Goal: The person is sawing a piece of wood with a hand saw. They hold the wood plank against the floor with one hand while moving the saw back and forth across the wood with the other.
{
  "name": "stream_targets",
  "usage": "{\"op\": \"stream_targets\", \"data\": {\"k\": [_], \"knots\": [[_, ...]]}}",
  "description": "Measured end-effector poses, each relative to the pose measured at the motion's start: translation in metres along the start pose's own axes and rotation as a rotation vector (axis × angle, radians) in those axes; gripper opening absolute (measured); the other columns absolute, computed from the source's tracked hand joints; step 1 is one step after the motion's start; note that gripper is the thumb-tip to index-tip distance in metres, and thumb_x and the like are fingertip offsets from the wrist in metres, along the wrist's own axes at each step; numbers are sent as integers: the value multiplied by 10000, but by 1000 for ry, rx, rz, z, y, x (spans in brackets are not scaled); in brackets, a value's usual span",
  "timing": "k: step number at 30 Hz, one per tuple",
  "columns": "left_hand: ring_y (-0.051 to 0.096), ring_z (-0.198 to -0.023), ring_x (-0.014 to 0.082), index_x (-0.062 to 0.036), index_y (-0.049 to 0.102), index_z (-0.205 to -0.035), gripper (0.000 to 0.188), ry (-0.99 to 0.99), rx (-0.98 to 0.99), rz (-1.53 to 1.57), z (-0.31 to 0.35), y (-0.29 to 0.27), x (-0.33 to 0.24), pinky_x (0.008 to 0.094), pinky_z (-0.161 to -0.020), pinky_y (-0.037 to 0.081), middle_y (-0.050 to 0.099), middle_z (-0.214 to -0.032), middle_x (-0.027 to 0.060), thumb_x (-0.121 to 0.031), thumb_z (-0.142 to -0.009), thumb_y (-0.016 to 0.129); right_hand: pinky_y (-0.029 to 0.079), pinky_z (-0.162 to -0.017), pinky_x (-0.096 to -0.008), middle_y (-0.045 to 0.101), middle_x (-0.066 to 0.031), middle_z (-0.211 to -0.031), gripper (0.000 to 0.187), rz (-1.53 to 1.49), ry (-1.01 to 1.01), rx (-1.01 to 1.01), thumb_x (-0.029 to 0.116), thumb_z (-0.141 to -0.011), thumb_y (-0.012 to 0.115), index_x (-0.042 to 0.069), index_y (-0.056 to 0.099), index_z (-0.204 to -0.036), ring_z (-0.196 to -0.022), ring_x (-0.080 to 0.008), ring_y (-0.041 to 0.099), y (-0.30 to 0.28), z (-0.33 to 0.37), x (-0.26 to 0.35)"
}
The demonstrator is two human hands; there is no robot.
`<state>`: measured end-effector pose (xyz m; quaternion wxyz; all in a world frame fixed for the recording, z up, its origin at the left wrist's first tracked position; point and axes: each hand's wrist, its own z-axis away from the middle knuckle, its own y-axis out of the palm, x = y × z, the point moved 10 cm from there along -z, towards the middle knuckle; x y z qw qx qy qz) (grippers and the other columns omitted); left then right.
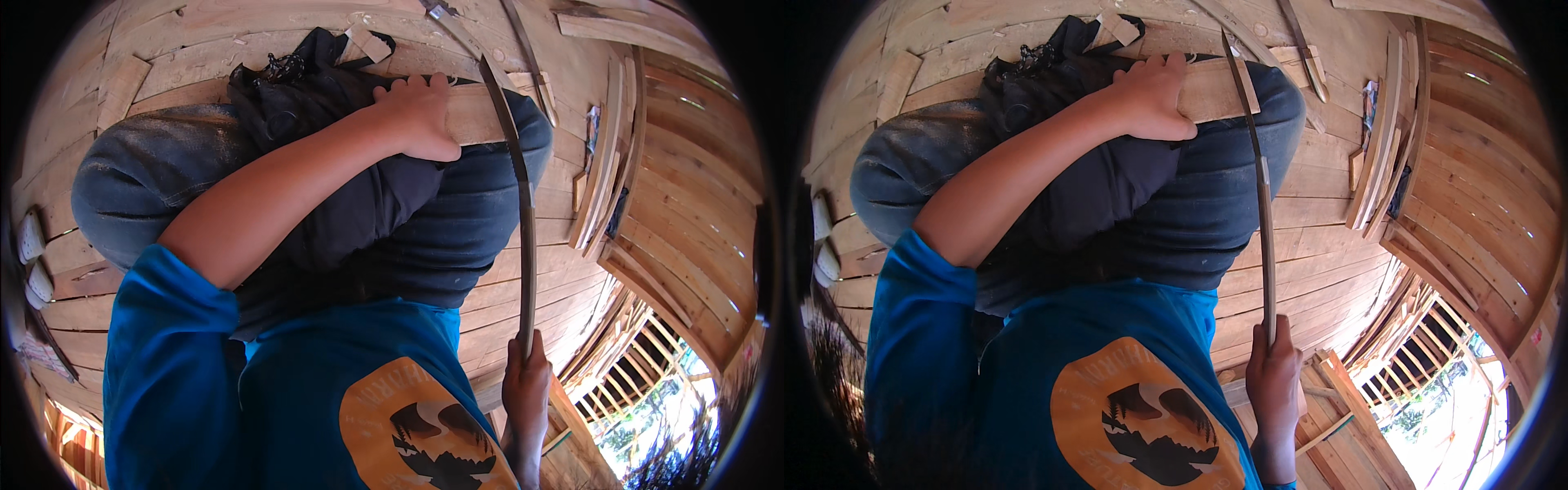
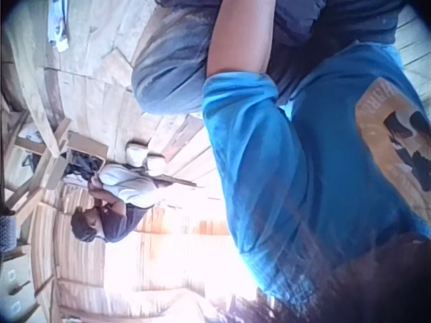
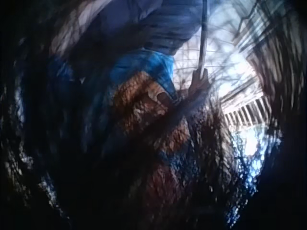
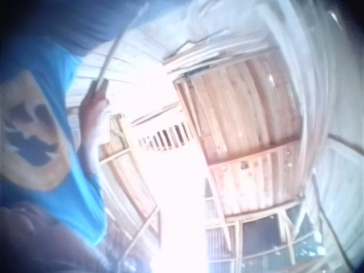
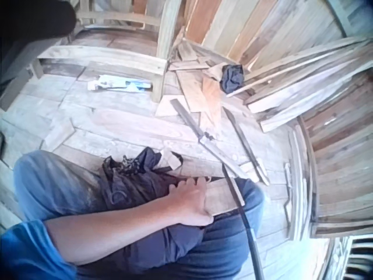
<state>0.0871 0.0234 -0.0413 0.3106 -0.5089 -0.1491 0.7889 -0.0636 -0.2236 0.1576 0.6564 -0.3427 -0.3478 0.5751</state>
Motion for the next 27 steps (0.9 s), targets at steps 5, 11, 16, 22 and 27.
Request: {"op": "stream_targets", "data": {"k": [5, 11, 16, 22, 27], "knots": [[470, -1237, 430, 43, 365, -1332, 883, -28, 42, 83, -3, 0, 13, 618, -989, 349, 491, -1291, 276, -334, -618, 721, 395, -489, -476, 517, -238, -591, 120, 13, -35, 19, 119, -986, 516, 8, 495, -945, -591, -456, 570, 13, -51, 28], [508, -1210, 432, 60, 399, -1265, 829, -4, -17, -43, -2, -2, -2, 571, -932, 432, 526, -1257, 281, -333, -622, 743, 408, -495, -360, 526, -148, -602, 167, 32, 21, 28, 153, -1000, 492, -4, 545, -1017, -510, -225, 543, 5, -6, 2], [546, -1175, 412, 58, 399, -1280, 840, -31, -12, 23, -7, -10, 18, 562, -925, 439, 550, -1243, 261, -340, -622, 737, 380, -484, -368, 503, -149, -597, 156, 23, -46, 43, 152, -1003, 494, 1, 530, -993, -504, -211, 491, 13, -49, 24], [506, -1187, 470, 77, 392, -1266, 835, 43, -36, -22, 2, -1, -6, 609, -921, 414, 515, -1240, 288, -344, -632, 733, 392, -489, -371, 515, -157, -610, 163, 102, -30, -5, 162, -997, 497, 3, 532, -993, -511, -219, 497, -4, -15, 6], [556, -1150, 431, 73, 398, -1258, 811, -13, -27, 14, -10, -4, 20, 581, -911, 440, 557, -1231, 268, -345, -639, 717, 413, -527, -488, 528, -233, -612, 161, 31, -39, 41, 152, -985, 525, -4, 488, -963, -570, -445, 563, 2, -41, 31]]}}
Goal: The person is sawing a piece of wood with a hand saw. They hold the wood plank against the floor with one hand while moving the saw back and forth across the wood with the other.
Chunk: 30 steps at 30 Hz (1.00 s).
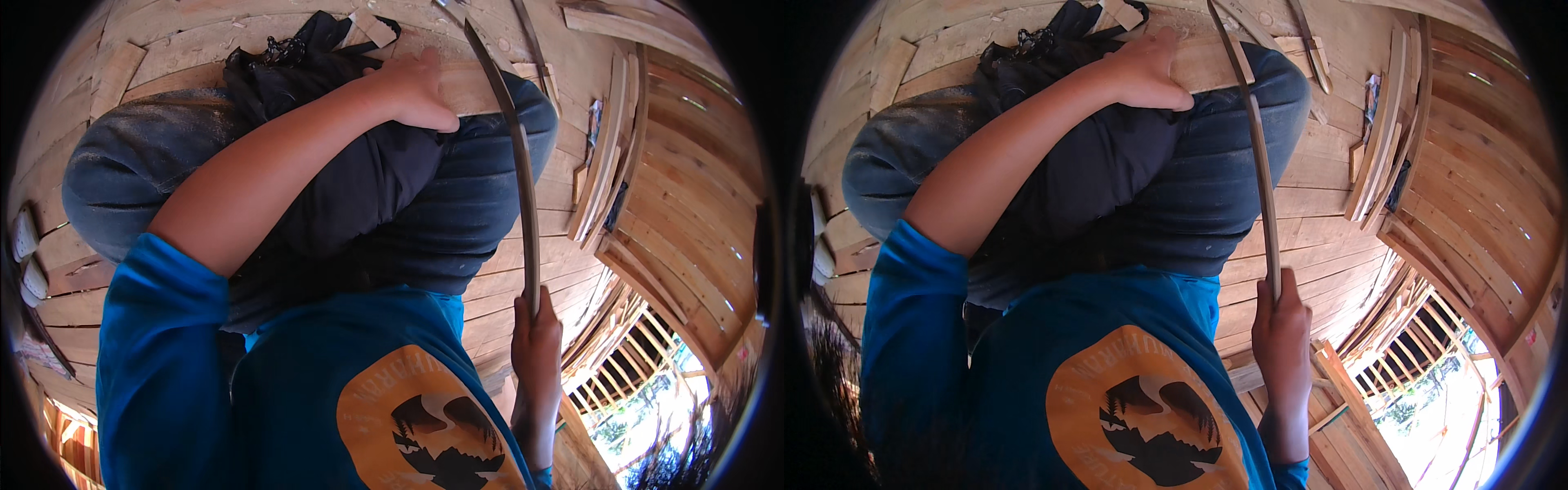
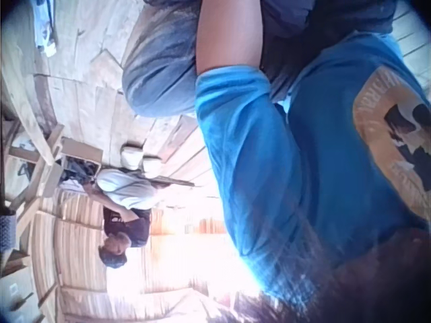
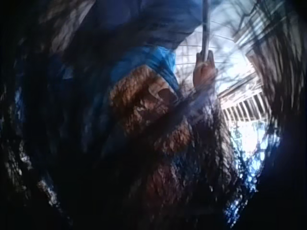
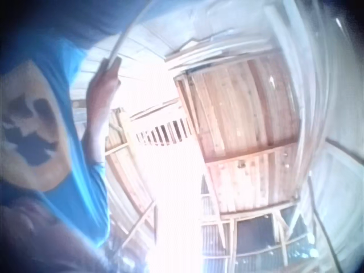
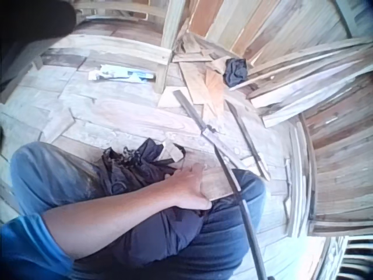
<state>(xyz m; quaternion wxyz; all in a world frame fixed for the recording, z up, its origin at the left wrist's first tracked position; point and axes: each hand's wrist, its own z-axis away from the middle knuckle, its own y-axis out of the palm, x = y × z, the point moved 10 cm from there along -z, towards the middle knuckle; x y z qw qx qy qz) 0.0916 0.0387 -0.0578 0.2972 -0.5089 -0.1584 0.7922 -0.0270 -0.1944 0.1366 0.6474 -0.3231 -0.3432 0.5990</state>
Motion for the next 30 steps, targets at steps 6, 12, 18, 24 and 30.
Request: {"op": "stream_targets", "data": {"k": [6, 12, 18, 24, 30], "knots": [[543, -1175, 426, 66, 402, -1251, 812, 69, 5, -77, 18, 0, -31, 578, -916, 438, 561, -1210, 263, -347, -638, 740, 400, -520, -496, 514, -231, -592, 150, 22, 93, -16, 160, -992, 517, 12, 508, -971, -570, -449, 564, -2, 22, -16], [555, -1147, 421, 55, 399, -1248, 818, 16, 21, -21, 4, -6, -9, 581, -910, 441, 563, -1179, 277, -345, -626, 749, 398, -502, -453, 524, -197, -595, 153, -23, -26, -19, 155, -993, 506, 4, 516, -970, -541, -367, 530, 3, 28, -11], [517, -1195, 444, 66, 340, -1340, 928, 16, 56, -56, 14, -1, -21, 528, -975, 430, 516, -1258, 289, -362, -624, 748, 411, -500, -409, 539, -188, -612, 163, 6, -31, -57, 164, -994, 508, 2, 533, -996, -516, -324, 552, 5, -16, 1], [445, -1280, 445, 37, 259, -1419, 1079, -92, 147, 39, 10, 4, 1, 568, -1018, 379, 412, -1393, 295, -419, -591, 779, 394, -495, -382, 523, -197, -605, 162, -18, -6, -87, 158, -993, 509, 7, 524, -938, -500, -329, 505, -11, 17, -8], [483, -1225, 439, 55, 308, -1343, 1023, -4, -29, -40, 21, -51, -9, 550, -1000, 392, 471, -1298, 282, -389, -570, 810, 365, -487, -351, 485, -115, -575, 191, -394, -18, -330, 155, -983, 551, 13, 510, -863, -505, -172, 460, -23, 4, -44]]}}
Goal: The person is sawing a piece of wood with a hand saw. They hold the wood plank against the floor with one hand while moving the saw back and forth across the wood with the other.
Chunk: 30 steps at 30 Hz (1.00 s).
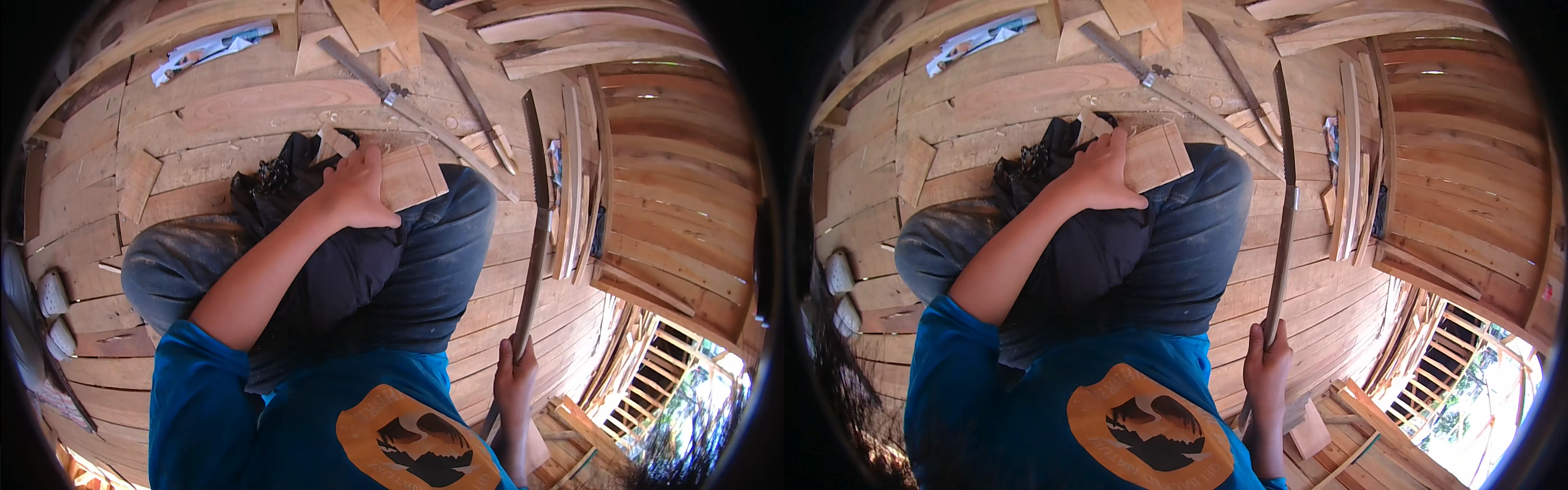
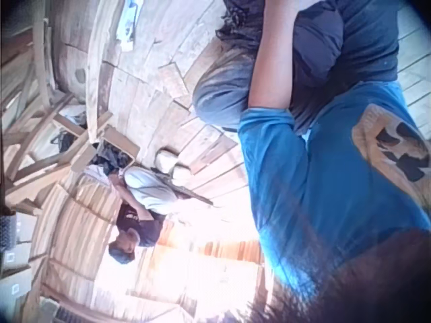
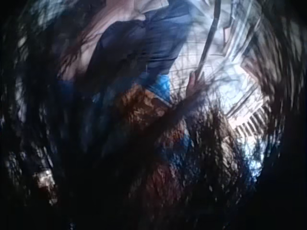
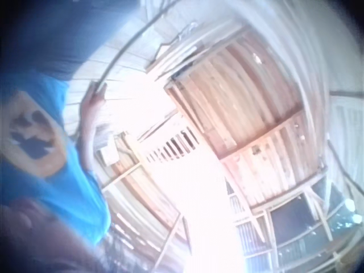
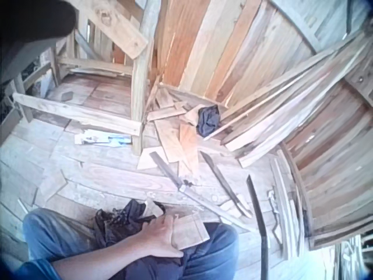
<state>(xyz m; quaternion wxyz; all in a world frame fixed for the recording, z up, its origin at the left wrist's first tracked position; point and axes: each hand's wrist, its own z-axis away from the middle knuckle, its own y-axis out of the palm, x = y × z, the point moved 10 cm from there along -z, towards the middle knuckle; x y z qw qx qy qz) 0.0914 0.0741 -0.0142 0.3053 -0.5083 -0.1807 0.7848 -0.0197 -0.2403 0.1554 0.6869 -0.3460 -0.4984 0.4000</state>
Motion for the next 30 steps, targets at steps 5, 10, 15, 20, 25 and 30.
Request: {"op": "stream_targets", "data": {"k": [5, 10, 15, 20, 25, 30], "knots": [[504, -1175, 424, 82, 353, -1274, 892, 82, -98, 15, 12, -72, -23, 498, -997, 389, 519, -1204, 296, -322, -606, 785, 390, -537, -303, 497, -36, -634, 213, -390, 6, 173, 198, -981, 568, 8, 526, -895, -604, -99, 456, 67, -28, -4], [538, -1165, 359, 90, 349, -1298, 879, 204, -28, 346, 30, -118, -24, 369, -971, 431, 532, -1199, 286, -276, -656, 826, 406, -520, -311, 509, -44, -596, 233, -350, -73, 179, 216, -957, 600, 8, 532, -878, -566, -116, 490, 114, -79, 1], [485, -916, 177, -21, 395, -1233, 680, 354, 112, 936, 50, -156, -13, 310, -827, 446, 472, -997, 62, -153, -692, 785, 386, -402, -300, 500, -15, -546, 225, -454, 66, 309, 188, -920, 650, 27, 520, -830, -444, -111, 495, 141, -107, 6], [434, -829, 89, -90, 410, -1164, 537, 271, 126, 1168, 54, -165, -6, 232, -697, 426, 389, -937, -6, -56, -729, 722, 382, -365, -296, 508, -14, -551, 206, -464, 103, 308, 156, -901, 654, 36, 507, -820, -416, -113, 503, 140, -112, 13], [451, -799, 86, -54, 384, -1238, 609, 269, 95, 1239, 48, -168, -6, 230, -652, 424, 438, -962, 17, -124, -747, 737, 392, -374, -304, 513, -17, -544, 195, -479, 181, 344, 155, -889, 647, 35, 515, -811, -420, -118, 509, 143, -114, 8], [492, -753, 86, 22, 304, -1406, 841, 287, 184, 1260, 42, -150, -1, 226, -603, 424, 514, -929, 44, -262, -780, 787, 407, -375, -317, 518, -36, -529, 205, -414, 195, 337, 165, -889, 633, 17, 526, -797, -407, -148, 522, 140, -116, 14]]}}
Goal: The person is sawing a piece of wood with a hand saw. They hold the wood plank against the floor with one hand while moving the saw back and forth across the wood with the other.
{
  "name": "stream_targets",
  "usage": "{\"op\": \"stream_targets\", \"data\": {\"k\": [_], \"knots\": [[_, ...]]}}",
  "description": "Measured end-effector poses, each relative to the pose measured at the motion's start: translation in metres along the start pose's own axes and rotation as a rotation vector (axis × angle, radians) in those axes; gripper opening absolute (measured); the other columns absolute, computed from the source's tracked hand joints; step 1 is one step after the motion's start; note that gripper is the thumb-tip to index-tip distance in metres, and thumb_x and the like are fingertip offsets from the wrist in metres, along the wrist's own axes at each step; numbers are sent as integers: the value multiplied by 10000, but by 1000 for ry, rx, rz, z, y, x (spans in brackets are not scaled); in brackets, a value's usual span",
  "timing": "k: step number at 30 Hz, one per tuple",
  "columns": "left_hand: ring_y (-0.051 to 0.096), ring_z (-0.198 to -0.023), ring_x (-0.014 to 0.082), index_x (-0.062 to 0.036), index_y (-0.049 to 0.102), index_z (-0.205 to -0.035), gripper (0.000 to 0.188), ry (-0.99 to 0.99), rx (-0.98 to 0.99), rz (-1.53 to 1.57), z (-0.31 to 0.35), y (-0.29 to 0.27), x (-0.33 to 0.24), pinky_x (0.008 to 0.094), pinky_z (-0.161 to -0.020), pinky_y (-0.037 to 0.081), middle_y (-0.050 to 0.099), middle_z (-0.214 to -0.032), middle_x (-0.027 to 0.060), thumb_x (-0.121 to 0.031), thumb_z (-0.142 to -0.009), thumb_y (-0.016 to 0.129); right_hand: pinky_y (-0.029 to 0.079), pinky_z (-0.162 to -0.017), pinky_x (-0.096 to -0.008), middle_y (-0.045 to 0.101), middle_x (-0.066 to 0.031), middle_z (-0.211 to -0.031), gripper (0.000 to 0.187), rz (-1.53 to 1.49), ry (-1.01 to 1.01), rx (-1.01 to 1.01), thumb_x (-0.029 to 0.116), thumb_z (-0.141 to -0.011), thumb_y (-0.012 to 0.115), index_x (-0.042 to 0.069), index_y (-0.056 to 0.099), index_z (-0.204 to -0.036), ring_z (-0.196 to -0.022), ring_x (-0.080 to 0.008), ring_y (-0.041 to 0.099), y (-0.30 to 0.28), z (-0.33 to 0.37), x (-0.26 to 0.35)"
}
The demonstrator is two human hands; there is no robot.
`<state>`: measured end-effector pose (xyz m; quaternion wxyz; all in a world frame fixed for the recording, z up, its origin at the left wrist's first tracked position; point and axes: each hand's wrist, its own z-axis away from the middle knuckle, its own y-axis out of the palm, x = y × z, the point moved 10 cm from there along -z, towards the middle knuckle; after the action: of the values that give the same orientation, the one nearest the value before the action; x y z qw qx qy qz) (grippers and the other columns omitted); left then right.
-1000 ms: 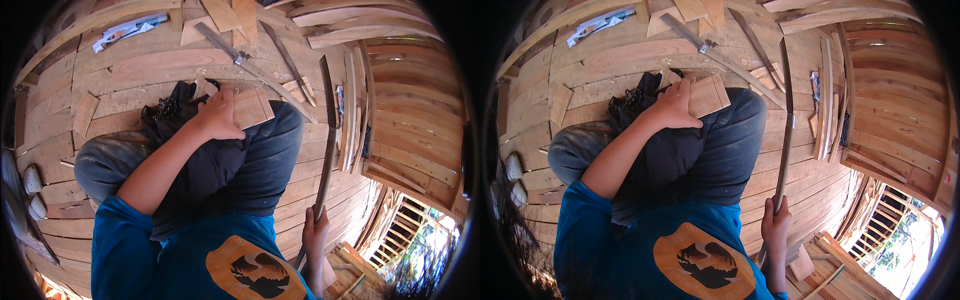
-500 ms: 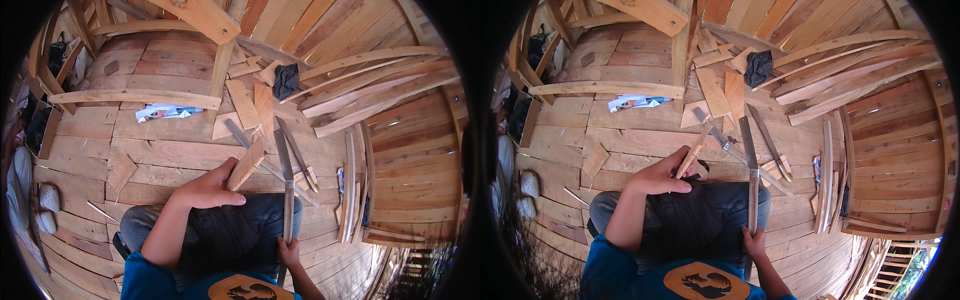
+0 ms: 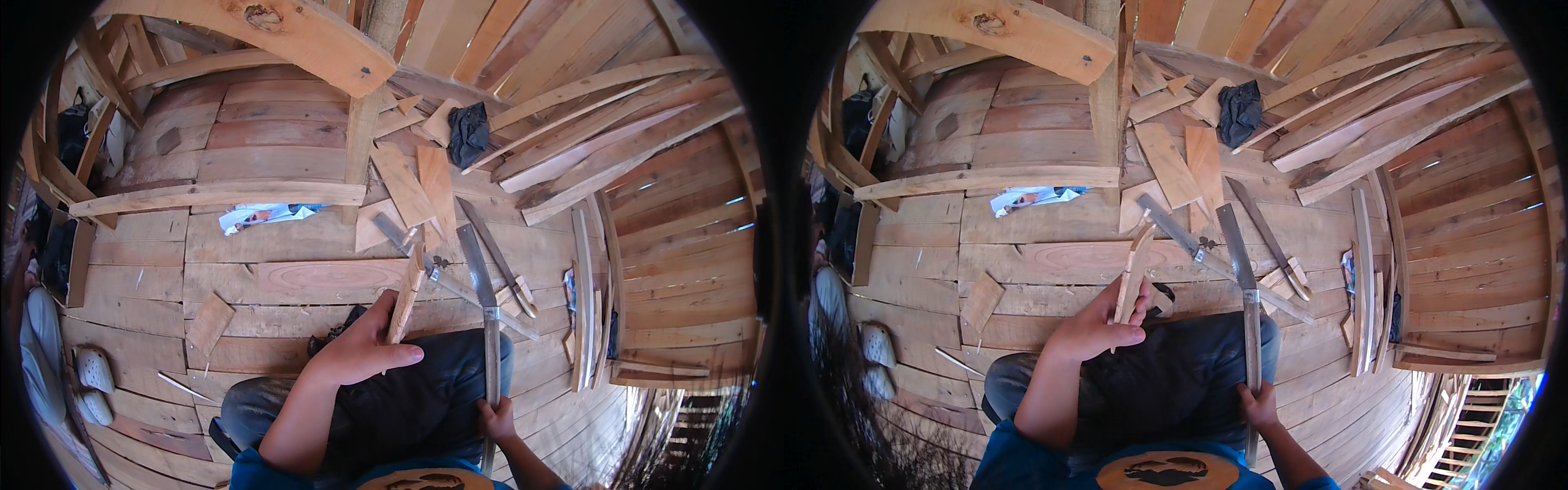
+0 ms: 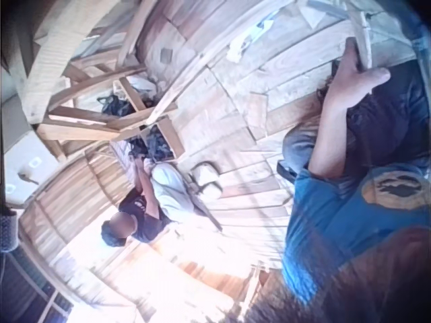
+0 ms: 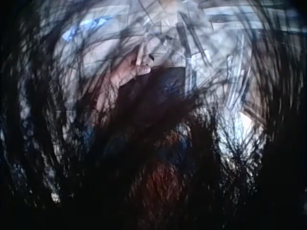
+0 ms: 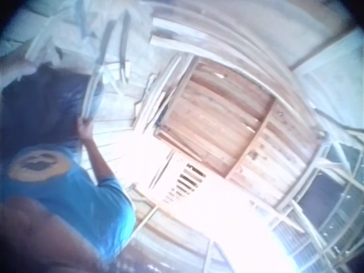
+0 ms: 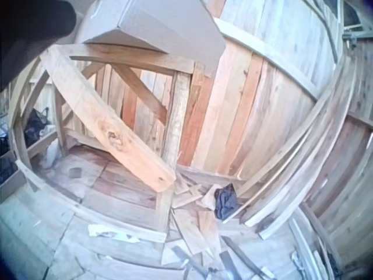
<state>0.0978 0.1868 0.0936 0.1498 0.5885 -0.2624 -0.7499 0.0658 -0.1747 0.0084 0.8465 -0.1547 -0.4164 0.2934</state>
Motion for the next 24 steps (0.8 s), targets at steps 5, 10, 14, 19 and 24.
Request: {"op": "stream_targets", "data": {"k": [5, 10, 14, 19, 24], "knots": [[432, -749, 69, -47, 402, -1233, 637, 13, 25, 75, -2, 8, 0, 223, -606, 398, 422, -884, -3, -236, -768, 795, 407, -366, -319, 512, -46, -518, 198, -31, 25, 36, 168, -890, 629, 18, 523, -817, -396, -161, 526, 2, 2, -1], [413, -831, 83, -97, 415, -1200, 587, -47, 63, 122, 2, 16, -2, 229, -652, 413, 379, -981, -4, -53, -702, 722, 406, -365, -313, 512, -47, -518, 191, -69, 69, 53, 172, -893, 626, 24, 525, -826, -392, -159, 521, 5, 3, -1], [418, -835, 86, -94, 412, -1209, 602, -40, 70, 139, 4, 21, -5, 227, -651, 421, 379, -987, -4, -44, -695, 722, 406, -372, -304, 513, -40, -522, 191, -74, 33, 60, 176, -895, 631, 31, 525, -830, -398, -148, 518, 4, -1, -8], [366, -761, 59, -108, 406, -1091, 493, 12, 85, 128, 5, 28, -13, 206, -631, 360, 362, -903, -23, -134, -758, 769, 399, -375, -302, 508, -27, -523, 197, -76, -11, 70, 180, -895, 637, 38, 521, -823, -403, -136, 510, 4, -2, -8], [364, -750, 54, -110, 406, -1081, 486, 29, 99, 107, 5, 29, -14, 203, -626, 354, 357, -895, -27, -129, -758, 768, 397, -371, -301, 504, -29, -521, 190, -88, 34, 56, 173, -895, 631, 38, 518, -821, -401, -136, 508, 3, -2, -10]]}}
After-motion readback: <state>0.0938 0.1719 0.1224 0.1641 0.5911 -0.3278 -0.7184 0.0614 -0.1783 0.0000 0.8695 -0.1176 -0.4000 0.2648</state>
